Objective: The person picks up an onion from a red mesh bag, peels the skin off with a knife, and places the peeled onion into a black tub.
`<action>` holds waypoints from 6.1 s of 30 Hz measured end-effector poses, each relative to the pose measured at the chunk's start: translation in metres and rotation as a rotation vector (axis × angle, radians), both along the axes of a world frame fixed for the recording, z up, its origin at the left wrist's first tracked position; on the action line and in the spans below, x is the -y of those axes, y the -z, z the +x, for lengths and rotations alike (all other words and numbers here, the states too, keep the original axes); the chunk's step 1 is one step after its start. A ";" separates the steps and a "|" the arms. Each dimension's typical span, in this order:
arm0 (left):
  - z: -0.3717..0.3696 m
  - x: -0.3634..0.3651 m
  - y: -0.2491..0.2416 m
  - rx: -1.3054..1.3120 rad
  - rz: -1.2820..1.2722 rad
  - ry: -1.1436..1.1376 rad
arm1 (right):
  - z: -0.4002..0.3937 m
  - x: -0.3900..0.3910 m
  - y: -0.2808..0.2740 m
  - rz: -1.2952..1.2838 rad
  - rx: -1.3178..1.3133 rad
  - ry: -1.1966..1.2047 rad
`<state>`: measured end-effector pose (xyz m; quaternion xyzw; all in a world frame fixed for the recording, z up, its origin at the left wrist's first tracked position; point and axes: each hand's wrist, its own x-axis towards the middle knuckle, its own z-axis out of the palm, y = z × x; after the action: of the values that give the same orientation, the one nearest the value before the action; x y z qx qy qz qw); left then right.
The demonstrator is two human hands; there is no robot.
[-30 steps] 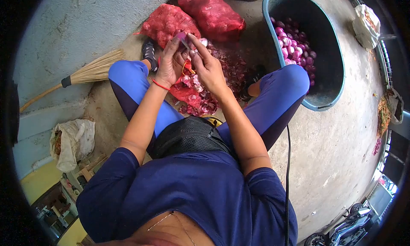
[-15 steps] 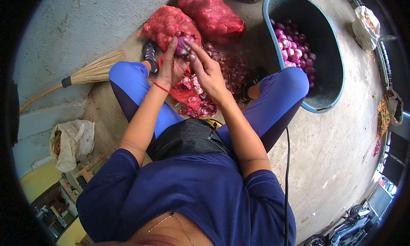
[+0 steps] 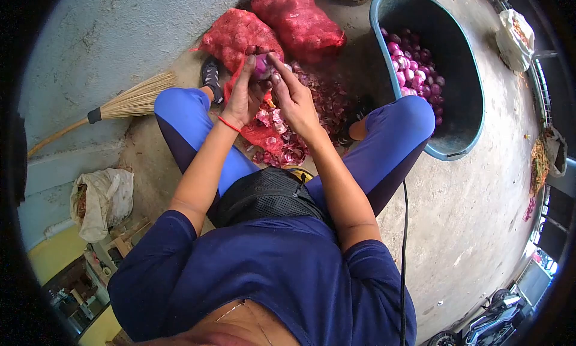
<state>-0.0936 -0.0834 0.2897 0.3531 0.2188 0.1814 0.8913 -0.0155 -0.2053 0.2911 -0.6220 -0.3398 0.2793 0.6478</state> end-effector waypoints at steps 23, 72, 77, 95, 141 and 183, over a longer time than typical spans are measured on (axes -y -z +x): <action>0.000 0.005 0.002 0.163 0.083 -0.111 | -0.007 -0.002 -0.006 -0.004 0.125 0.249; -0.002 -0.005 -0.002 0.074 0.261 -0.094 | 0.010 0.008 -0.021 -0.281 0.216 0.126; -0.003 -0.006 -0.006 0.146 0.267 -0.078 | 0.010 0.007 -0.023 -0.225 0.230 0.157; -0.008 -0.006 0.000 0.142 0.314 -0.066 | 0.017 0.014 -0.028 -0.199 0.384 -0.026; -0.002 -0.004 0.001 0.184 0.567 -0.092 | 0.016 0.012 -0.028 -0.338 0.274 0.059; 0.026 0.045 0.063 -0.498 0.276 0.141 | 0.050 0.028 0.085 -0.377 -0.081 0.211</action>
<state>-0.0673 -0.1287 0.2264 0.5191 0.3789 0.0551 0.7642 0.0345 -0.2334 0.2065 -0.7525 -0.1882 0.2931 0.5590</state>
